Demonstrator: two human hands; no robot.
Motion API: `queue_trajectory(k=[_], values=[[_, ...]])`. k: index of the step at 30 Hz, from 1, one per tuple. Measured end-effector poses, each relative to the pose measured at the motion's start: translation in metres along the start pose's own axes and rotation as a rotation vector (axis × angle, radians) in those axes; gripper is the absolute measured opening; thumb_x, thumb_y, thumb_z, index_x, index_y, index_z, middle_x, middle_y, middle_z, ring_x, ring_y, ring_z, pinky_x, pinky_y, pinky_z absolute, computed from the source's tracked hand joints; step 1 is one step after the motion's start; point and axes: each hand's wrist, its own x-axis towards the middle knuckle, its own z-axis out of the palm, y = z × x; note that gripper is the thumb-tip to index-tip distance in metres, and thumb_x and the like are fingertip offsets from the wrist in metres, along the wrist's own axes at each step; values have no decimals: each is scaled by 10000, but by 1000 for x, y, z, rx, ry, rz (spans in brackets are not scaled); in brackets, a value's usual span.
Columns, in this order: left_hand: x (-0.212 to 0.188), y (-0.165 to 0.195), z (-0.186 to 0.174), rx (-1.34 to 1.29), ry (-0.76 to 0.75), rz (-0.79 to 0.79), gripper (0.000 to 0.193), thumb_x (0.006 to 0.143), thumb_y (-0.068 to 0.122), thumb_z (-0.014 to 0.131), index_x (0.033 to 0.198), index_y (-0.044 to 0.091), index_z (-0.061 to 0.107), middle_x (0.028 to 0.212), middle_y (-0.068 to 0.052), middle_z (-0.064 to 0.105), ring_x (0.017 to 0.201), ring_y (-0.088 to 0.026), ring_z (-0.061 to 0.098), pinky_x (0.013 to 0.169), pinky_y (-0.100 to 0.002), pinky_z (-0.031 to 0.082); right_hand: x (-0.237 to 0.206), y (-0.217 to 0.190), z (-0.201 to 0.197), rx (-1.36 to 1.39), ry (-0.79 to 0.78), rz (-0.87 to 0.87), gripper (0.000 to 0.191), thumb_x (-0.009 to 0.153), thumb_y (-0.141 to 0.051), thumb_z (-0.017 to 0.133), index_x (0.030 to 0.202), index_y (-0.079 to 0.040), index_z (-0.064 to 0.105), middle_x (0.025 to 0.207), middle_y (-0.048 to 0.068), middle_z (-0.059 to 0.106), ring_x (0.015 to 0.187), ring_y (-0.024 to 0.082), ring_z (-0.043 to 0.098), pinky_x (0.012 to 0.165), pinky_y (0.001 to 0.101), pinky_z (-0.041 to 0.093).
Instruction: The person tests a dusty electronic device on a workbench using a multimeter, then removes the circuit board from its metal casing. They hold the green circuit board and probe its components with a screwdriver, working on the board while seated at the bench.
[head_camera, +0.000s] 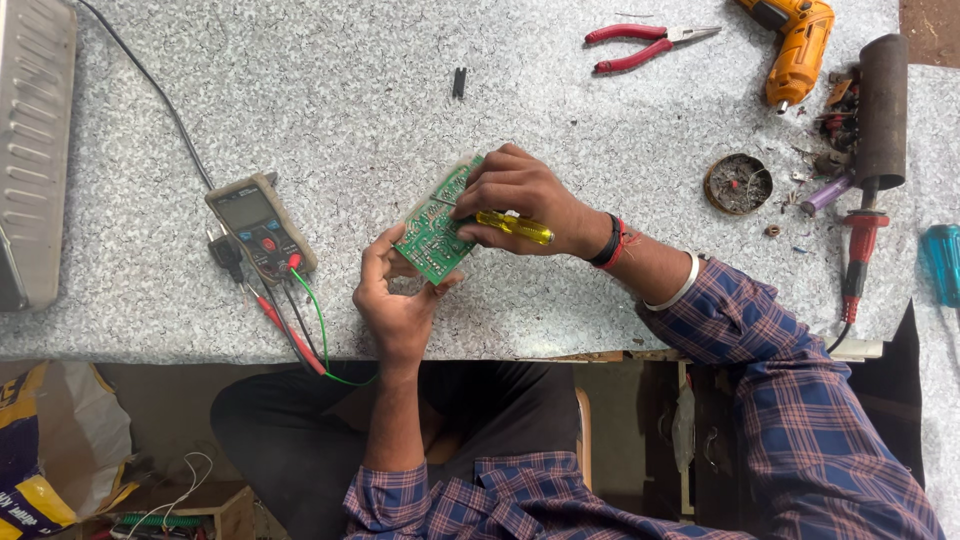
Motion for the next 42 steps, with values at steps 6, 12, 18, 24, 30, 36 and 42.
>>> queue_trajectory(k=[6, 12, 18, 24, 30, 36, 42], values=[[0, 1, -1, -86, 11, -53, 834, 777, 358, 924, 1409, -45, 559, 1040, -81, 754, 950, -144, 732, 884, -297, 591, 1, -2, -5, -3, -49, -40, 349, 874, -387, 872, 1065, -131, 731, 1060, 12, 747, 1033, 222, 673, 907, 378, 502], [1, 4, -2, -85, 10, -61, 834, 794, 372, 903, 1425, -44, 550, 1045, -79, 758, 955, -143, 740, 885, -299, 595, 3, -1, -7, -26, -90, -55, 443, 801, -446, 891, 1087, -142, 742, 1096, 6, 742, 1058, 231, 654, 915, 382, 504], [1, 4, -2, -92, 5, -65, 838, 805, 406, 897, 1422, -40, 546, 1073, -86, 742, 978, -150, 731, 894, -303, 592, 4, -1, -6, -35, -87, -51, 450, 798, -444, 896, 1097, -145, 742, 1107, 2, 741, 1063, 227, 653, 923, 388, 505], [1, 4, -3, -106, -17, -49, 778, 846, 358, 888, 1417, -32, 533, 1105, -100, 727, 1007, -156, 721, 909, -306, 588, 5, -4, -8, -6, -83, -44, 432, 812, -422, 900, 1096, -138, 739, 1093, 7, 736, 1055, 231, 654, 920, 385, 508], [2, 4, -3, -117, -29, -42, 790, 853, 388, 883, 1424, -28, 528, 1127, -104, 728, 1033, -159, 724, 917, -307, 591, 6, -5, -8, -13, -77, -40, 420, 826, -418, 885, 1098, -134, 737, 1088, 13, 737, 1051, 234, 654, 919, 384, 510], [2, 3, -3, -80, -33, -45, 833, 847, 438, 867, 1444, -27, 518, 1123, -102, 730, 1020, -158, 726, 898, -309, 594, 4, -4, -7, -3, -67, -16, 354, 892, -411, 843, 1084, -133, 736, 1050, 6, 739, 1040, 223, 661, 927, 382, 506], [2, 2, -4, -58, -36, -46, 855, 843, 468, 862, 1449, -26, 517, 1110, -94, 730, 1008, -156, 726, 890, -308, 594, 3, -3, -6, -9, -57, -18, 332, 897, -393, 835, 1080, -131, 743, 1039, 8, 740, 1020, 226, 657, 901, 380, 495]])
